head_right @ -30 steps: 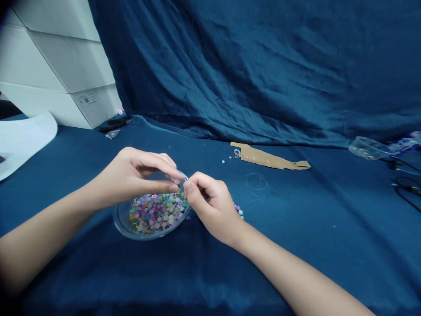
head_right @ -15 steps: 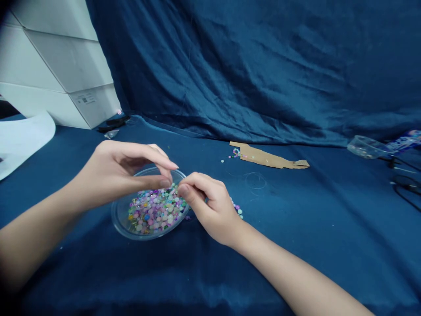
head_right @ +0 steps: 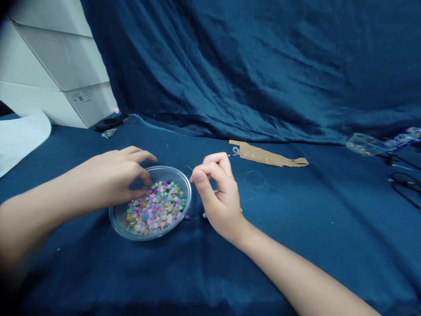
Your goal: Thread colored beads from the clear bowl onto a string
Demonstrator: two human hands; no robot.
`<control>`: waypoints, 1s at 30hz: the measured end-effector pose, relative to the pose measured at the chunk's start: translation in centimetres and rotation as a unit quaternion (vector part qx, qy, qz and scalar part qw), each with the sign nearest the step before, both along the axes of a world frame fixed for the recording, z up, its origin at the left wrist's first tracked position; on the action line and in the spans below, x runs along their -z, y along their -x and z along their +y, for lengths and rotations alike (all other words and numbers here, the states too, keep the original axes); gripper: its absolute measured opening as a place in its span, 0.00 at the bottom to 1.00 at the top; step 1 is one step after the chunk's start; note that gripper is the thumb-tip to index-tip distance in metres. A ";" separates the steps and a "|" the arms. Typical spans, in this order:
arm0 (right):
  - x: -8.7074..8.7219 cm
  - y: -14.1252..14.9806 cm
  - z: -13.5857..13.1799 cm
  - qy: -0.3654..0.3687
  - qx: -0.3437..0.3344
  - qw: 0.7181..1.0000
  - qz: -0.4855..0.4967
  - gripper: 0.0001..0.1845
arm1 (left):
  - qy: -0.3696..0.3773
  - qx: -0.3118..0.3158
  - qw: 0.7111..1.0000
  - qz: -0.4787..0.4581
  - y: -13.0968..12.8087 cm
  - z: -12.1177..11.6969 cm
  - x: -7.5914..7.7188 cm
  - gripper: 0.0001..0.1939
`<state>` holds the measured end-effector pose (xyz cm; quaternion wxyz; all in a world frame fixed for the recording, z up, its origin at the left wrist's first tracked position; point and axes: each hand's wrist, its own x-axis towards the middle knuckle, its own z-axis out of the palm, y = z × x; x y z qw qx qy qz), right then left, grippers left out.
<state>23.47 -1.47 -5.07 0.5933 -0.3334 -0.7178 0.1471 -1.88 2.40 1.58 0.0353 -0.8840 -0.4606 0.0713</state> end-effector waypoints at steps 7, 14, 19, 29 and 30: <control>0.0 0.1 -0.1 0.012 -0.026 1.000 -0.003 0.12 | -0.010 -0.024 0.999 0.035 -0.5 -0.5 0.4 0.05; 0.0 0.0 -0.2 0.017 -0.041 0.999 -0.006 0.12 | -0.038 -0.034 0.996 0.074 -0.4 -1.2 0.9 0.04; 0.0 0.0 -0.2 0.024 -0.047 0.999 -0.002 0.12 | -0.085 -0.049 0.991 0.094 -1.1 -2.0 1.1 0.08; -0.2 0.0 -0.3 0.029 -0.061 0.998 0.006 0.12 | -0.065 -0.082 0.986 0.127 -1.9 -2.4 0.5 0.09; -0.2 0.0 -0.3 0.031 -0.062 0.998 0.007 0.12 | -0.063 -0.083 0.986 0.129 -1.9 -2.4 0.5 0.09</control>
